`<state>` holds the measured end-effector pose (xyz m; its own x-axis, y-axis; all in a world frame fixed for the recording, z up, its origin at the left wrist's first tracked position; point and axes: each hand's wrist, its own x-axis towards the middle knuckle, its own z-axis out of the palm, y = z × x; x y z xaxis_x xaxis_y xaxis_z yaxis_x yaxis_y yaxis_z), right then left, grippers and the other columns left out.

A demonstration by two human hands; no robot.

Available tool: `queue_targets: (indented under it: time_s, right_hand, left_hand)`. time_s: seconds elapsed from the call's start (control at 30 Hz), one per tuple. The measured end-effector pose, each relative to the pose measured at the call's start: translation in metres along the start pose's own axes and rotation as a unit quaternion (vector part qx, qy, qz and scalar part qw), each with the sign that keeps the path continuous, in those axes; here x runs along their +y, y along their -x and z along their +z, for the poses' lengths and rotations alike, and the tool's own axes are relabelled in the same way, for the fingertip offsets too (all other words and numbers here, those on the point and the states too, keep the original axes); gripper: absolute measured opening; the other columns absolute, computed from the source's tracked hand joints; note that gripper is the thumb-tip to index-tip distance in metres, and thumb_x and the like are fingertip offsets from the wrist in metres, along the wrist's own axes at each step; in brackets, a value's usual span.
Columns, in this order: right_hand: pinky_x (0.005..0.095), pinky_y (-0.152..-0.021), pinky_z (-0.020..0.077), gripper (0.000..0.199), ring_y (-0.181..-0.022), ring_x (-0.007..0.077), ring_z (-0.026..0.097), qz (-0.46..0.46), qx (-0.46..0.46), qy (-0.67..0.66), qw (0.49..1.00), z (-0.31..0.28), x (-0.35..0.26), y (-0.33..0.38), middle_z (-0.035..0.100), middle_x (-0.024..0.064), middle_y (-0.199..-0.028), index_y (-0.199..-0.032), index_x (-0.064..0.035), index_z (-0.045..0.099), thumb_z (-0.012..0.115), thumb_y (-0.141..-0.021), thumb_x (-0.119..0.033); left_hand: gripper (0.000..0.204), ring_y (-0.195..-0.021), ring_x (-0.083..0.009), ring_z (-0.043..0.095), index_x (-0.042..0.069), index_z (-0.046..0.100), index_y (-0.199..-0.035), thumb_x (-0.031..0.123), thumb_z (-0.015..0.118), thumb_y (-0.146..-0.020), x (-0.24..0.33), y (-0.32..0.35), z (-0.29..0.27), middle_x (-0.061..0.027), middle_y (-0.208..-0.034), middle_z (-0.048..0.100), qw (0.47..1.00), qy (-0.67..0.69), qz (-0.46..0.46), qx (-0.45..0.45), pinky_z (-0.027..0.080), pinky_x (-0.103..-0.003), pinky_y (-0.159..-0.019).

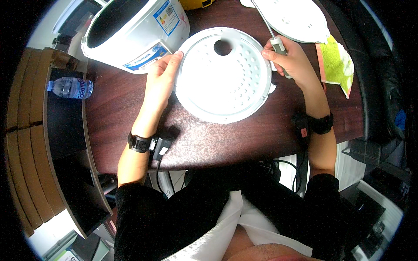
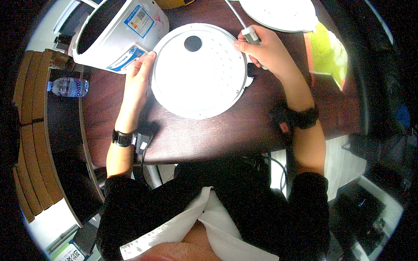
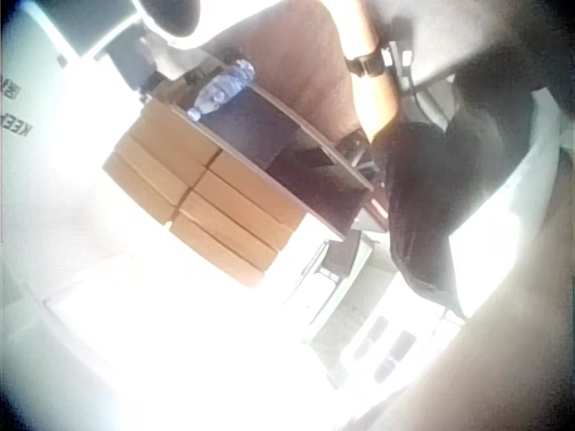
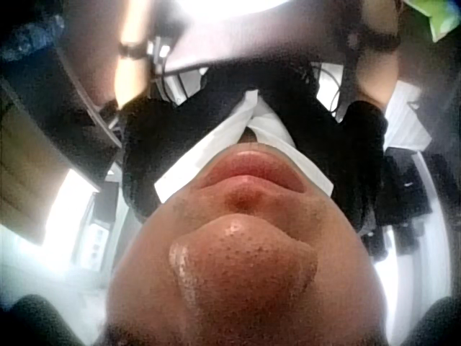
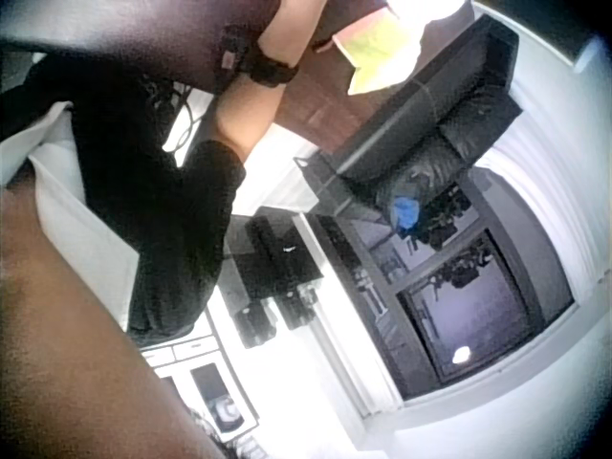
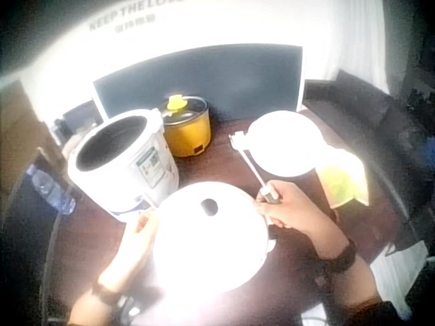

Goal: The person uses a screwdriver to tighten screws around the rim of a white perforated metal lid, then places the lid onto a white rice cooker and secures it by hand.

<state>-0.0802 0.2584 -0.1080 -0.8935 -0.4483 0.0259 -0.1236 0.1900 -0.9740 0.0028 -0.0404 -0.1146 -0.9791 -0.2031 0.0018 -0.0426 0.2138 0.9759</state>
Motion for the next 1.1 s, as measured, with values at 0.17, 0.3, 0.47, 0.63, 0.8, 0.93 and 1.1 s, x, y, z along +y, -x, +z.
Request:
queue_targets:
  time_s: [0.17, 0.3, 0.47, 0.63, 0.8, 0.93, 1.1]
  right_hand:
    - [0.0204, -0.040, 0.0327, 0.021, -0.043, 0.0042, 0.044, -0.024, 0.021, -0.003, 0.999, 0.000, 0.005, -0.003, 0.051, -0.0029, -0.058, -0.089, -0.0058, 0.059, 0.071, -0.084, -0.022]
    - [0.0204, -0.040, 0.0329, 0.021, -0.043, 0.0045, 0.044, -0.018, 0.044, 0.004, 0.999, -0.003, 0.005, -0.002, 0.050, -0.0031, -0.057, -0.089, -0.0059, 0.060, 0.072, -0.083, -0.022]
    - [0.0208, -0.040, 0.0333, 0.023, -0.043, 0.0048, 0.043, -0.027, 0.060, 0.002, 0.998, -0.007, 0.006, -0.003, 0.050, -0.0029, -0.056, -0.092, -0.0051, 0.060, 0.073, -0.082, -0.022]
    - [0.0184, -0.042, 0.0346, 0.025, -0.049, 0.0025, 0.046, -0.013, 0.037, 0.016, 0.999, -0.012, 0.013, -0.004, 0.057, -0.0031, -0.067, -0.096, -0.0045, 0.060, 0.070, -0.085, -0.025]
    - [0.0183, -0.042, 0.0343, 0.025, -0.049, 0.0025, 0.046, -0.008, 0.046, 0.016, 0.999, -0.013, 0.014, -0.004, 0.058, -0.0025, -0.069, -0.096, -0.0042, 0.061, 0.071, -0.085, -0.024]
    - [0.0182, -0.042, 0.0343, 0.025, -0.049, 0.0026, 0.046, -0.004, 0.056, 0.026, 0.998, -0.012, 0.011, -0.003, 0.058, -0.0023, -0.069, -0.096, -0.0038, 0.061, 0.071, -0.085, -0.024]
    - [0.0182, -0.042, 0.0346, 0.024, -0.049, 0.0028, 0.046, 0.001, 0.048, 0.018, 0.999, -0.014, 0.012, -0.003, 0.058, -0.0020, -0.069, -0.095, -0.0039, 0.061, 0.071, -0.085, -0.023]
  left_hand:
    - [0.045, -0.079, -0.0114, 0.061, -0.004, 0.065, -0.107, 0.038, 0.054, -0.096, 0.000, 0.000, 0.000, -0.0088, -0.089, 0.067, 1.000, 0.024, 0.001, 0.000, 0.047, -0.022, -0.072]
    - [0.043, -0.085, -0.0129, 0.060, -0.003, 0.061, -0.114, 0.035, 0.057, -0.094, 0.013, 0.006, -0.008, -0.0078, -0.096, 0.066, 0.998, -0.027, -0.003, -0.048, 0.046, -0.023, -0.077]
    - [0.059, -0.110, -0.0195, 0.055, -0.001, 0.047, -0.131, 0.014, 0.073, -0.080, 0.010, -0.002, -0.024, -0.0122, -0.117, 0.060, 0.968, 0.031, 0.065, -0.241, 0.044, -0.030, -0.094]
    - [0.096, -0.135, -0.0292, 0.036, 0.002, 0.023, -0.147, 0.000, 0.079, -0.069, 0.012, -0.003, -0.022, -0.0214, -0.145, 0.035, 0.948, 0.049, 0.082, -0.302, 0.032, -0.041, -0.112]
    - [0.109, -0.138, -0.0316, 0.031, 0.005, 0.012, -0.150, -0.002, 0.080, -0.065, 0.009, -0.002, -0.022, -0.0235, -0.150, 0.027, 0.945, -0.054, 0.137, -0.293, 0.027, -0.042, -0.115]
    - [0.110, -0.137, -0.0322, 0.033, 0.006, 0.011, -0.151, 0.000, 0.080, -0.065, 0.009, -0.001, -0.023, -0.0239, -0.149, 0.029, 0.938, -0.094, 0.151, -0.297, 0.029, -0.042, -0.114]
    - [0.104, -0.134, -0.0308, 0.037, 0.005, 0.014, -0.150, 0.005, 0.080, -0.070, 0.010, -0.001, -0.022, -0.0241, -0.145, 0.035, 0.944, -0.065, 0.147, -0.287, 0.036, -0.041, -0.109]
